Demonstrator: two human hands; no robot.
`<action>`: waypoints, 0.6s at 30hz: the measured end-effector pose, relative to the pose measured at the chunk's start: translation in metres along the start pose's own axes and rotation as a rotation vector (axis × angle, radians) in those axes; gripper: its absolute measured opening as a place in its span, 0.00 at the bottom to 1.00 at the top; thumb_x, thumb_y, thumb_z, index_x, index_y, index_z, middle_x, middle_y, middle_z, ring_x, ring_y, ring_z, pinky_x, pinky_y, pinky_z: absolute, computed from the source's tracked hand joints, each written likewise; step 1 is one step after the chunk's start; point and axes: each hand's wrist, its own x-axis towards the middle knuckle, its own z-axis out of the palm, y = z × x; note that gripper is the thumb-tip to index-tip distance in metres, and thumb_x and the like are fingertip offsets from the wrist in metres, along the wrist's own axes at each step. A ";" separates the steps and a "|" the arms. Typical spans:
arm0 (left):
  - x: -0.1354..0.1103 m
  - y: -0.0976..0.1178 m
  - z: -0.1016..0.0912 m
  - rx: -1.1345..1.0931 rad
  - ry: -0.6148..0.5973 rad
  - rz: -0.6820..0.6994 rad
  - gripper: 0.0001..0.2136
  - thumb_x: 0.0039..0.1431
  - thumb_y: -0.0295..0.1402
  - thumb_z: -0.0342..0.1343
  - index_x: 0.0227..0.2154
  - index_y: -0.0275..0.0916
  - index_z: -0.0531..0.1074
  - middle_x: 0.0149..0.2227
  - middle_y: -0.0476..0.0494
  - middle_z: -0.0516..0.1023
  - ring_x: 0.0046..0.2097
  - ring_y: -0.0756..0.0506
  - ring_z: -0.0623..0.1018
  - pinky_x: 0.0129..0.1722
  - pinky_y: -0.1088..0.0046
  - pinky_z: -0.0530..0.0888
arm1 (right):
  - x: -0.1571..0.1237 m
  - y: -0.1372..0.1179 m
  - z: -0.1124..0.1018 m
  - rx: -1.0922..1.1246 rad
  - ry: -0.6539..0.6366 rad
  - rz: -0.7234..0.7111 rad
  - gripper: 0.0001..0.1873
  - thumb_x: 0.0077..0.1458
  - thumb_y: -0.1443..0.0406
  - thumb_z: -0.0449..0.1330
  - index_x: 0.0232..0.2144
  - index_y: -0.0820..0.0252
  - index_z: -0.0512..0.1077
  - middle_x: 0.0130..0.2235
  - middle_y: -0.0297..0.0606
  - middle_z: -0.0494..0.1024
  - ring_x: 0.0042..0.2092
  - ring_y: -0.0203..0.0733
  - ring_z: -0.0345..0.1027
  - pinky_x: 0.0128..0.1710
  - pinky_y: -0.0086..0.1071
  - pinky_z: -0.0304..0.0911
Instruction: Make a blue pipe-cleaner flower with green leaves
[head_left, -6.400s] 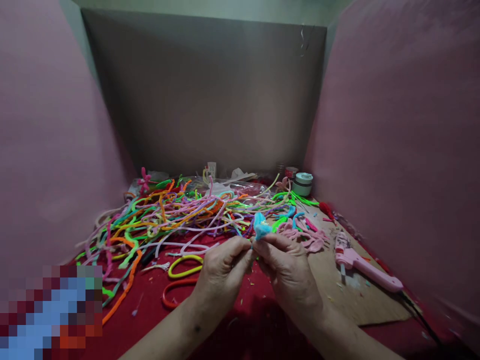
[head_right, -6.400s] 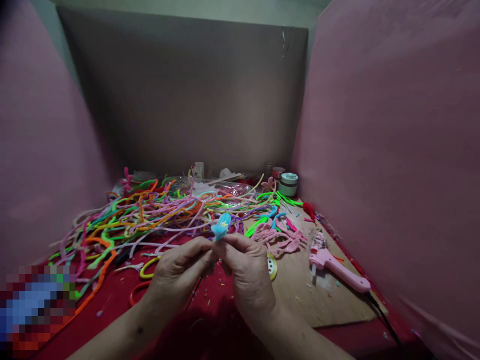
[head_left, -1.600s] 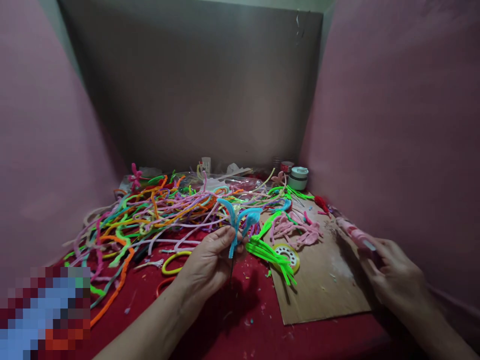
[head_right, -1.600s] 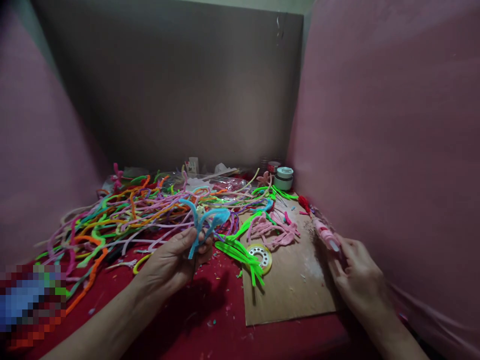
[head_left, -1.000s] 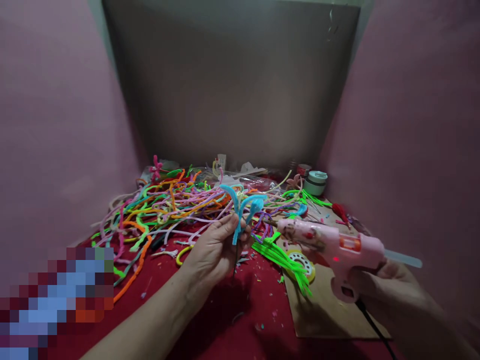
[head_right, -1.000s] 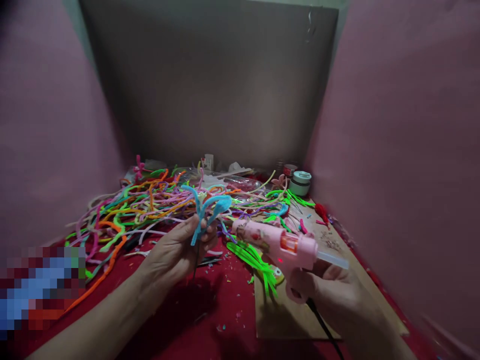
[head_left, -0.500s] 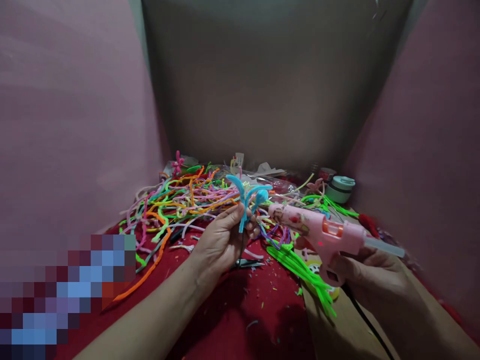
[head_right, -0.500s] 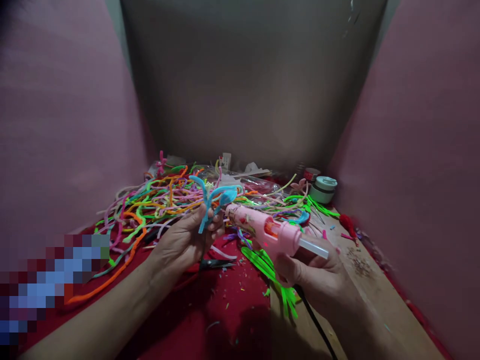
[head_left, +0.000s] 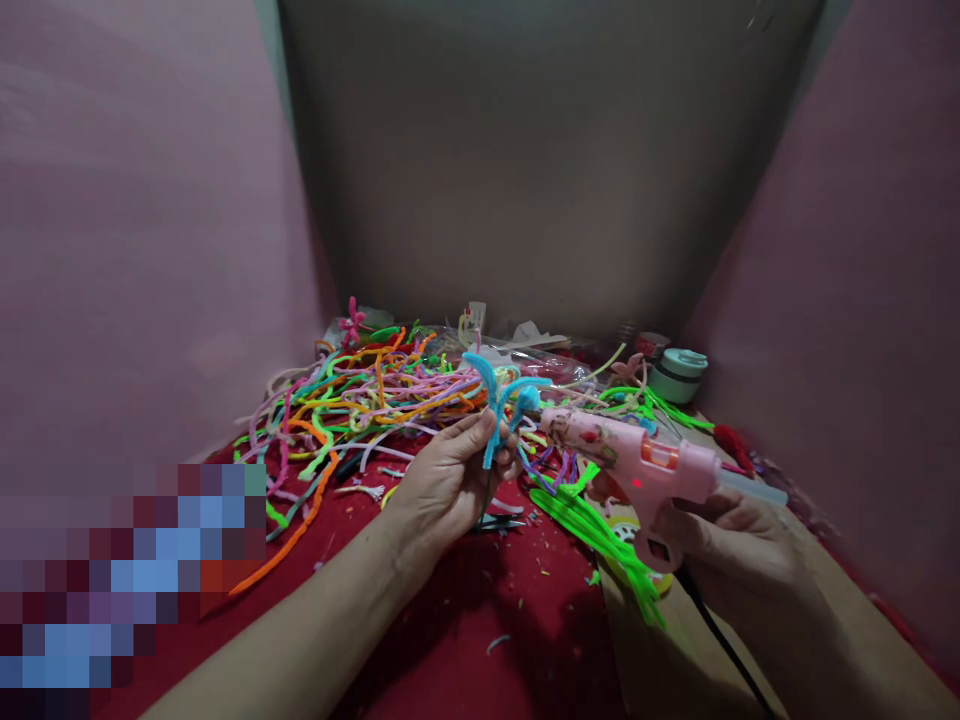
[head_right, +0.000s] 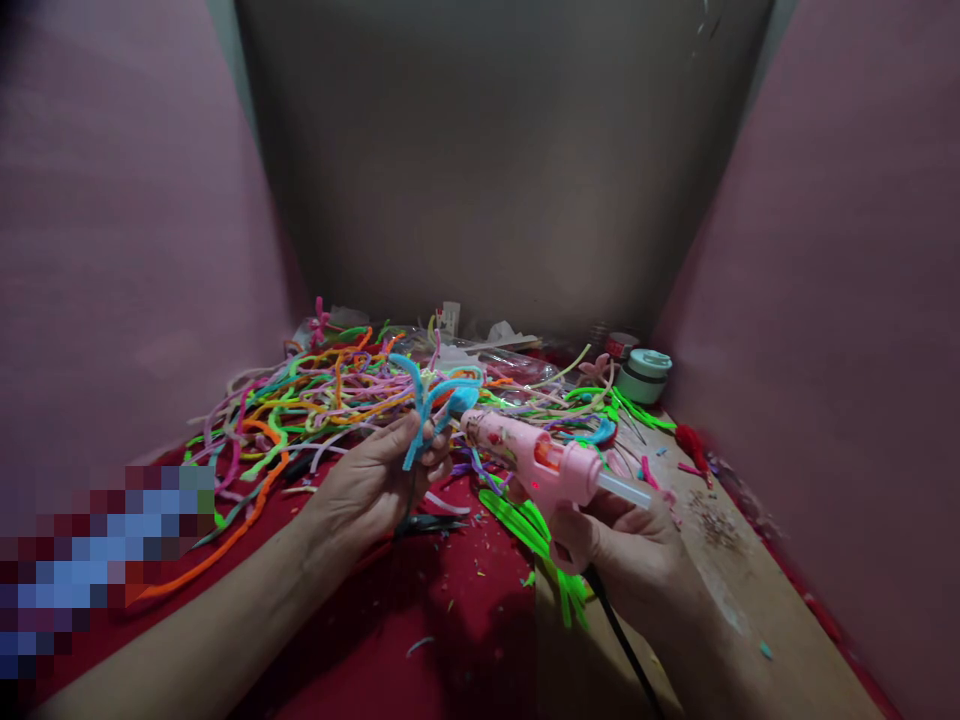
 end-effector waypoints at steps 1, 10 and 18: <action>0.000 0.000 0.000 0.003 0.001 0.002 0.06 0.45 0.27 0.62 0.22 0.32 0.71 0.21 0.49 0.71 0.23 0.53 0.69 0.24 0.76 0.68 | 0.000 0.001 -0.001 0.004 0.004 0.005 0.11 0.34 0.58 0.69 0.20 0.59 0.77 0.18 0.37 0.73 0.20 0.38 0.63 0.20 0.30 0.60; 0.001 -0.001 -0.002 0.008 -0.004 0.008 0.06 0.45 0.27 0.63 0.22 0.32 0.71 0.21 0.48 0.71 0.23 0.52 0.70 0.24 0.76 0.69 | 0.000 0.004 -0.004 0.015 -0.025 0.012 0.10 0.37 0.60 0.68 0.24 0.58 0.77 0.18 0.35 0.71 0.18 0.33 0.58 0.17 0.26 0.54; 0.001 -0.001 -0.002 0.017 -0.004 0.013 0.07 0.44 0.28 0.63 0.22 0.32 0.71 0.21 0.49 0.71 0.23 0.53 0.70 0.25 0.75 0.69 | -0.002 -0.002 -0.002 -0.014 -0.055 -0.010 0.09 0.37 0.61 0.68 0.18 0.60 0.74 0.18 0.34 0.69 0.20 0.34 0.56 0.18 0.27 0.53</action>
